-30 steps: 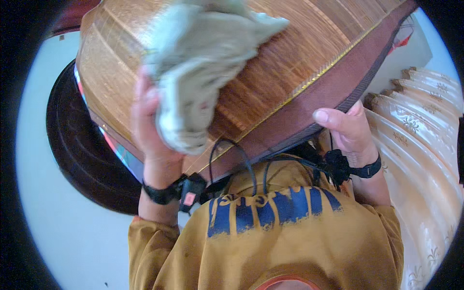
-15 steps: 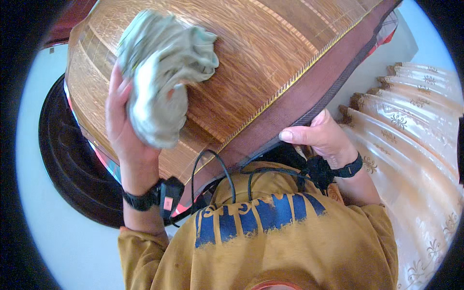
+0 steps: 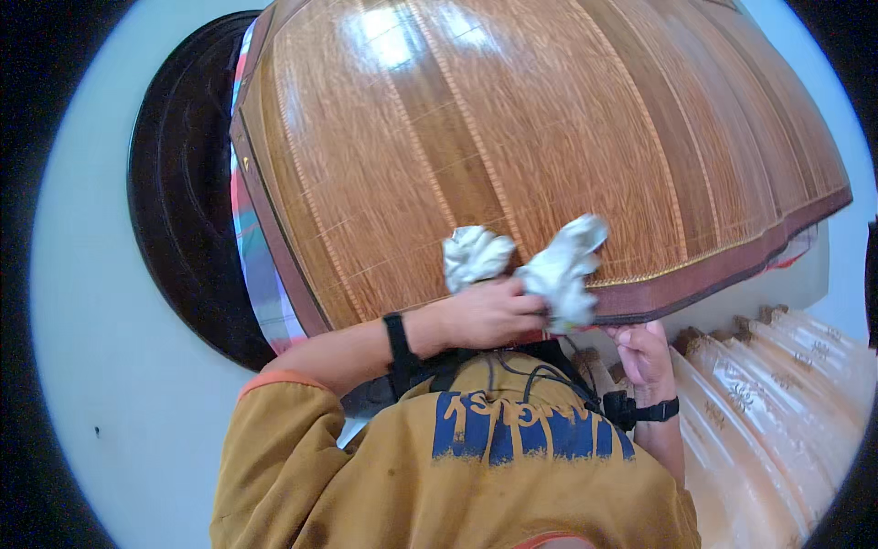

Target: Wiping and cleaning a wooden bamboo-style bed mat with a cloth.

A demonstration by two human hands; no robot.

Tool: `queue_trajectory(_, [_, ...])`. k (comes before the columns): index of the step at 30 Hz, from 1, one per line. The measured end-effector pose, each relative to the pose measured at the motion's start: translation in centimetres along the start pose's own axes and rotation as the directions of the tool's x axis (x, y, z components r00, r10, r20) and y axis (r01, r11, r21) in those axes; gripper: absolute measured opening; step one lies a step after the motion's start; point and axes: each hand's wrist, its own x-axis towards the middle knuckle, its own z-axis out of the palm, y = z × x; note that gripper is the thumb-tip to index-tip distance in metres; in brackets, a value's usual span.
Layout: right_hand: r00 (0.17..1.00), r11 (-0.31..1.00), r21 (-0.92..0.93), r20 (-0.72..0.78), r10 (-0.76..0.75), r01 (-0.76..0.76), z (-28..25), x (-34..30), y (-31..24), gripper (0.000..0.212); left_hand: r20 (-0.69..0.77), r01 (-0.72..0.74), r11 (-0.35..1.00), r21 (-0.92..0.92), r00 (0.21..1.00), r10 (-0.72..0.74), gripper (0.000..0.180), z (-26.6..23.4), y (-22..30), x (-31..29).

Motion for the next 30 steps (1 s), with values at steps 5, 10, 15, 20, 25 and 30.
queue_trajectory(5, [0.985,0.998,0.013,-0.161,0.069,-0.068,-1.1,0.7,0.7,0.020,-0.131,0.236,0.956,0.172,0.968,-0.215,0.040,4.3,-1.0,-12.0])
queue_trajectory(10, [0.989,0.993,-0.065,-0.122,0.090,-0.098,0.6,0.9,0.4,0.021,-0.263,0.693,0.719,0.059,0.705,-0.658,0.032,9.4,-0.5,-20.0])
queue_trajectory(15, [0.965,0.945,-0.201,-0.082,0.248,-0.260,1.2,1.4,1.6,0.027,-0.538,0.690,0.696,-0.200,0.516,-0.666,0.018,6.1,2.0,-16.1])
queue_trajectory(20, [0.862,0.798,-0.377,0.000,0.507,-0.470,2.5,2.5,4.7,0.036,-0.677,0.203,0.974,-0.095,0.705,-0.213,0.031,0.6,1.7,-5.5])
queue_trajectory(25, [0.907,0.816,-0.411,-0.070,0.415,-0.405,1.8,2.3,5.8,0.028,-0.425,0.029,0.999,-0.046,0.904,-0.046,0.029,0.8,2.2,1.3])
queue_trajectory(30, [0.883,0.762,-0.499,-0.014,0.469,-0.413,2.2,1.7,5.1,0.025,-0.498,0.239,0.969,0.056,0.848,-0.180,0.017,6.1,0.6,-6.5])
